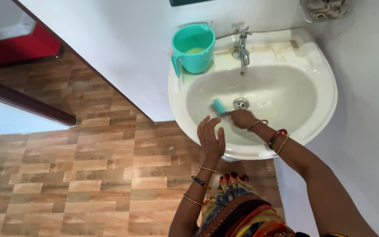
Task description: The person scrubs a white bathroom sink using a teal scrub brush and a green cleaning solution from a teal pitcher. They repeatedly pour the solution into the sink and scrub the basin, faucet, and surrounding areas. The person also rinses the brush under running water from the tap.
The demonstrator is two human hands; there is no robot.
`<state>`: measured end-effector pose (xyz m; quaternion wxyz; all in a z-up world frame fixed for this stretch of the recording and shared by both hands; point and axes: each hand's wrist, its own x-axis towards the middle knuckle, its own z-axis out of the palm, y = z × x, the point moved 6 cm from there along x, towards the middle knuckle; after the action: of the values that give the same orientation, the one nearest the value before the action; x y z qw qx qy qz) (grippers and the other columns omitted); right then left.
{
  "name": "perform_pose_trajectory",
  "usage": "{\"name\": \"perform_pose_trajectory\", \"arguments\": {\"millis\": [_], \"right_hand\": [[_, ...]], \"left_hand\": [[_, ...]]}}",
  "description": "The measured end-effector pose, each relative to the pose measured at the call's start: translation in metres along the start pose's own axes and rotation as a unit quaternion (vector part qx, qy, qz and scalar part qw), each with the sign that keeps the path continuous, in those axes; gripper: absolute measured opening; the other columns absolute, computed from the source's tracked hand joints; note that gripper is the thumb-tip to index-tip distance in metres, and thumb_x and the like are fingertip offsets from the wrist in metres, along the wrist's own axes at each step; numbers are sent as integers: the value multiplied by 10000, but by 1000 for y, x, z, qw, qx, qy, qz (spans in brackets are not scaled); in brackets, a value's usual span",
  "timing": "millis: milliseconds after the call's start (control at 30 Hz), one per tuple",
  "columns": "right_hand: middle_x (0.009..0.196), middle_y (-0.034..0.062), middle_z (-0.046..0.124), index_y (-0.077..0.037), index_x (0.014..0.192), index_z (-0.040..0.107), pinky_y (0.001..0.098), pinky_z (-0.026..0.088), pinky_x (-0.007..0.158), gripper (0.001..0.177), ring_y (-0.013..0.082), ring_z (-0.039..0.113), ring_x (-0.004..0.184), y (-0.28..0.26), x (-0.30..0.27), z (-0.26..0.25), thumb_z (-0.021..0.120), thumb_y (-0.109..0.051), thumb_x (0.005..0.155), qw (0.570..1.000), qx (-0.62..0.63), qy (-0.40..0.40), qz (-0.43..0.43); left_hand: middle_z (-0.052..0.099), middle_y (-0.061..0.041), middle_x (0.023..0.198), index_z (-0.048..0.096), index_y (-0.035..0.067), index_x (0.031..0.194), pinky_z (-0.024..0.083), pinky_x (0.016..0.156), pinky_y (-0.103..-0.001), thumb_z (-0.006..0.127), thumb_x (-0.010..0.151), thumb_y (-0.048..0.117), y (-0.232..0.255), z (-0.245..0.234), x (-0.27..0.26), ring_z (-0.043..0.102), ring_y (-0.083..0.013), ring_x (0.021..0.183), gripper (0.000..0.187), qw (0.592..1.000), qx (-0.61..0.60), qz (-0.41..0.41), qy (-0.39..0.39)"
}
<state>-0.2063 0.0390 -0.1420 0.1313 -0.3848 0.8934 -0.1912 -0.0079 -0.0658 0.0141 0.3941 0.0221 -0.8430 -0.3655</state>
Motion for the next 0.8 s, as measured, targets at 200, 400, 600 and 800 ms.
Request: {"name": "perform_pose_trajectory", "arguments": {"millis": [200,400,600,800], "right_hand": [[1095,177,753,-240,1588,307,449,566,816,716,337,726,919,-24,-26,-7,600,-131,944,969,101,-196,111],[1097,112,690,-253,1465,503,450,557,790,457,308,703,938,-28,-25,-18,564,-239,1012,981,-82,-121,124],[990,111,764,-309,1449,608,481,567,815,446,430,670,895,-44,-43,-20,600,-226,1011,944,234,-181,147],[1131,107,781,-180,1208,762,418,607,863,284,283,761,1044,88,-90,-68,611,-179,966,900,-320,-157,251]], "left_hand": [[599,-122,1369,553,69,1360,271,1225,-552,572,1034,289,6,5,5,455,-355,1429,394,999,30,7,-38],[591,-121,1386,548,83,1366,250,1243,-547,548,1044,330,3,10,4,436,-346,1452,406,999,36,-5,-39],[525,-139,1457,487,64,1433,204,1284,-547,377,1100,424,-24,-10,-9,383,-328,1496,502,985,-81,-80,127],[497,-121,1522,419,46,1455,109,1315,-589,266,1147,478,-27,-9,-11,291,-371,1561,551,974,-140,-86,159]]}}
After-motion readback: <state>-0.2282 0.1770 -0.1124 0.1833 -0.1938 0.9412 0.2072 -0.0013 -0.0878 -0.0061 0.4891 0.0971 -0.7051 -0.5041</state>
